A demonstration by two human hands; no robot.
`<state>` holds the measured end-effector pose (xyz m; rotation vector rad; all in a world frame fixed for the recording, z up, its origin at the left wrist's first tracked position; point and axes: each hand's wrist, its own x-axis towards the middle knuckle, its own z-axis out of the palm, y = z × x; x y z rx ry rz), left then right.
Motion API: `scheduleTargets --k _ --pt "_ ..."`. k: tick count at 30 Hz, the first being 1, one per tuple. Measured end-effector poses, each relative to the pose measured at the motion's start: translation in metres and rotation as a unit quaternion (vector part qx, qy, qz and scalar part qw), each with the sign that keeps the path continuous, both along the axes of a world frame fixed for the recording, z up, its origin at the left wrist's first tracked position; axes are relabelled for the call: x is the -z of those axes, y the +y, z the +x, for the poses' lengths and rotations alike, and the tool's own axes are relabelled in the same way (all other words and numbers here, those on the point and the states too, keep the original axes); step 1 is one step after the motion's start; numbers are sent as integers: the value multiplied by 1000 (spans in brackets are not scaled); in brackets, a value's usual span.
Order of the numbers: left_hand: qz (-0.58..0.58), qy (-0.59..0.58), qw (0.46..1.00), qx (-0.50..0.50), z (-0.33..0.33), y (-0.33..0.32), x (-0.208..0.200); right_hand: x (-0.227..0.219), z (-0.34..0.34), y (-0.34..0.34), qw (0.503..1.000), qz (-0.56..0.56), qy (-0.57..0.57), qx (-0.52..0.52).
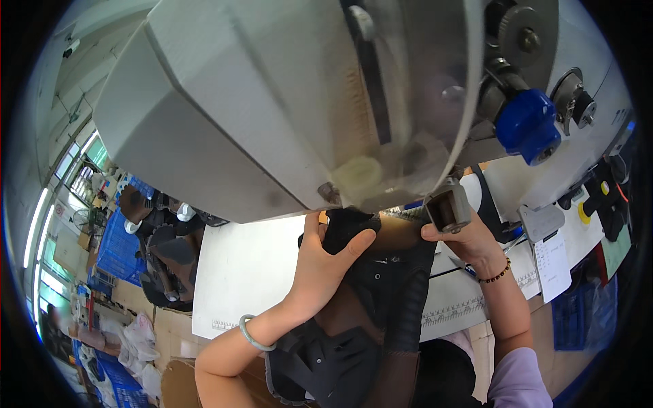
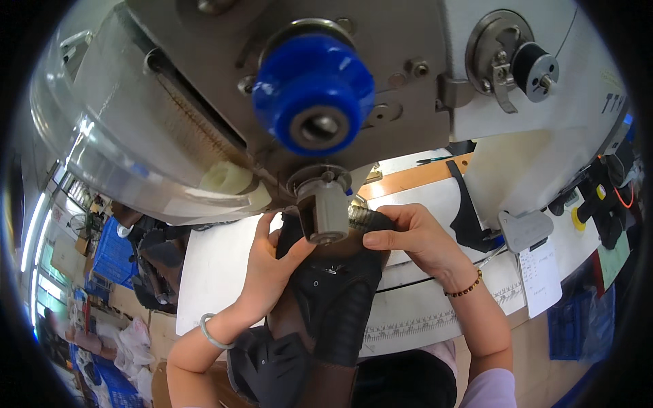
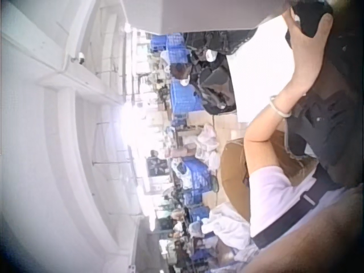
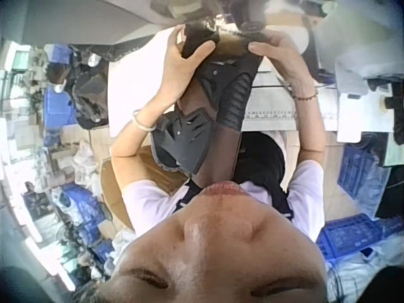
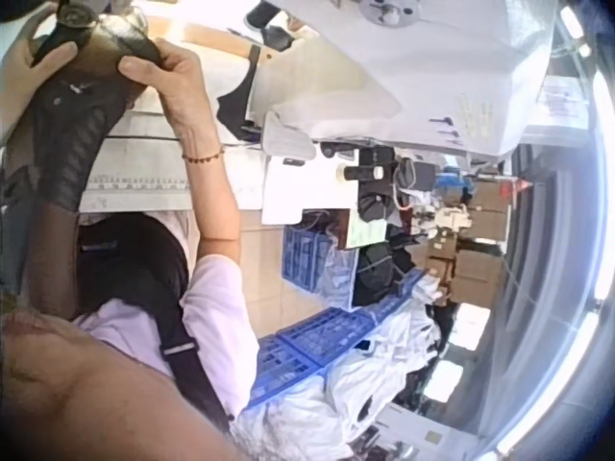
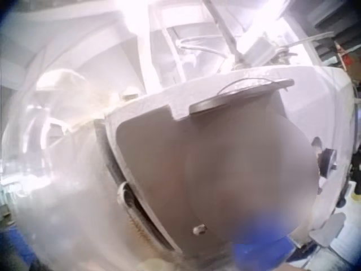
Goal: The person stitches together leather pieces of a shoe upper using an industrial sewing machine, joining the components with thread.
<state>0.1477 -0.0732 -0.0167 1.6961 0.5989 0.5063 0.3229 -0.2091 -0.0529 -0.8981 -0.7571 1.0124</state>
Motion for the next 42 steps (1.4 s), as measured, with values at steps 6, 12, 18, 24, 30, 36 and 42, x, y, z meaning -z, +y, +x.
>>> scheduleTargets --k 6,12,18,24,30,36,42 --pt "57 -52 997 6 3 5 5 2 2 2 1000 -1 -16 5" --pt "40 24 997 61 3 22 -8 -1 -13 0 998 -12 -40 43" --pt "120 278 953 29 -19 35 -31 0 -32 -3 997 -2 -26 66" --pt "179 172 966 72 -18 27 -27 7 -34 -2 998 16 -2 65" --pt "183 180 965 58 -13 30 -33 10 -29 0 998 14 55 35" --pt "237 177 944 148 -6 54 -47 15 -52 4 996 48 25 77" --pt "270 224 910 222 4 66 -62 20 -60 9 994 56 56 78"
